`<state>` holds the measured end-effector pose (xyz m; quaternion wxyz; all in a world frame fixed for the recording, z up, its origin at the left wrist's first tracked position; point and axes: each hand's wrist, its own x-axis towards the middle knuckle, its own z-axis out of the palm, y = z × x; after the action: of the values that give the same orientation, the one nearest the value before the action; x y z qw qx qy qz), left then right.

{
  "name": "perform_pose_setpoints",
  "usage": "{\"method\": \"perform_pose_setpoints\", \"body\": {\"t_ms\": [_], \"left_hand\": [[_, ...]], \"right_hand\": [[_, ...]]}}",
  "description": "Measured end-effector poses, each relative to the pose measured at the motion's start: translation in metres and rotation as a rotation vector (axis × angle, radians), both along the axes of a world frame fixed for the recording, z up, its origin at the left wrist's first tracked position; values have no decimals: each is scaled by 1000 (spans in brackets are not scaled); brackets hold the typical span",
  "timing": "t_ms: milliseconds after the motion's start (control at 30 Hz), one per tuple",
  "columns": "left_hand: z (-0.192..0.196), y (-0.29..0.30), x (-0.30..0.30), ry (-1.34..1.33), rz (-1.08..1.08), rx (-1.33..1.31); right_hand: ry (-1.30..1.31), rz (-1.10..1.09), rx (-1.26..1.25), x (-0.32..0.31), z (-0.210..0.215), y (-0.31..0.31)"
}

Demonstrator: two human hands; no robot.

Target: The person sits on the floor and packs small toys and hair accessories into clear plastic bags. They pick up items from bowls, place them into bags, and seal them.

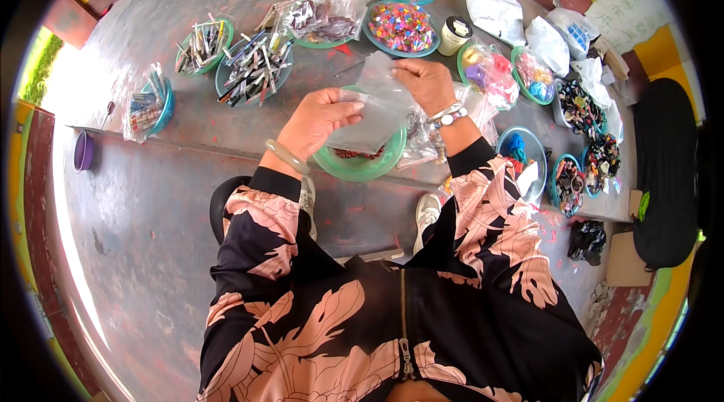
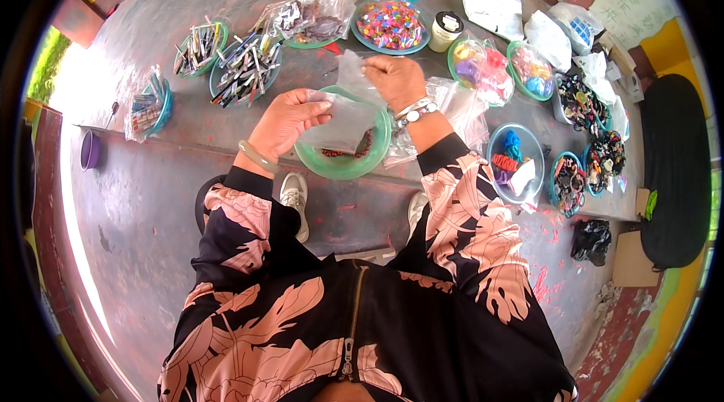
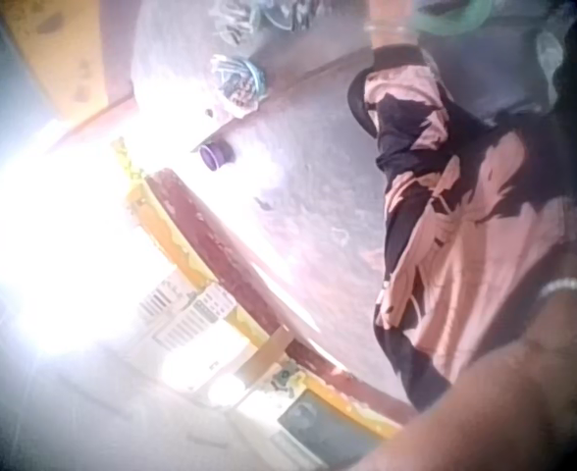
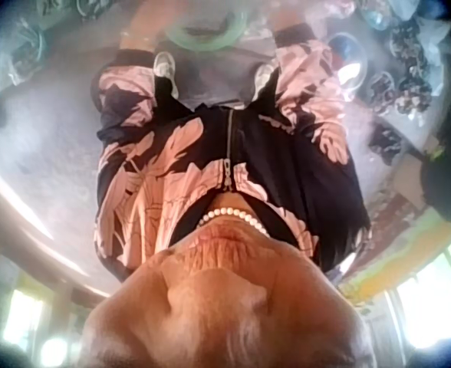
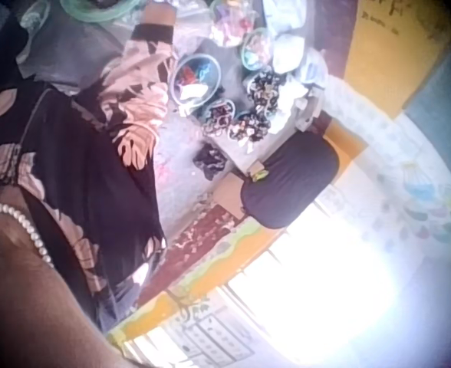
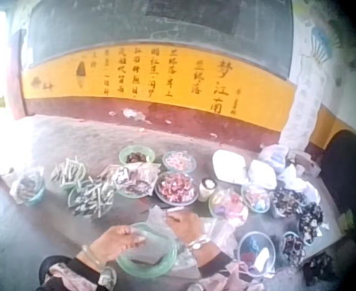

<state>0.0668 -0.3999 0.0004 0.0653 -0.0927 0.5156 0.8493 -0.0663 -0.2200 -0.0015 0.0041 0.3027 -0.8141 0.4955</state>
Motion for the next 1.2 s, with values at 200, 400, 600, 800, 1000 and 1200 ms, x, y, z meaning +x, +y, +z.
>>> {"method": "perform_pose_setpoints", "body": {"t_ms": [200,400,600,800,1000,1200], "left_hand": [[-3,8,-3,27,103,-131],[-9,9,-7,29,179,-185],[-11,9,-8,35,200,-205],[-22,7,-8,212,418,-738],[-1,3,-3,128,3,-595],[-10,1,1,52,-111,-672]], "right_hand": [[-235,304,79,17,10,-11],[-258,397,104,15,5,-14],[72,443,285,26,8,-15],[98,423,201,23,10,-9],[-11,578,222,21,16,4],[-317,510,23,18,18,12]]}}
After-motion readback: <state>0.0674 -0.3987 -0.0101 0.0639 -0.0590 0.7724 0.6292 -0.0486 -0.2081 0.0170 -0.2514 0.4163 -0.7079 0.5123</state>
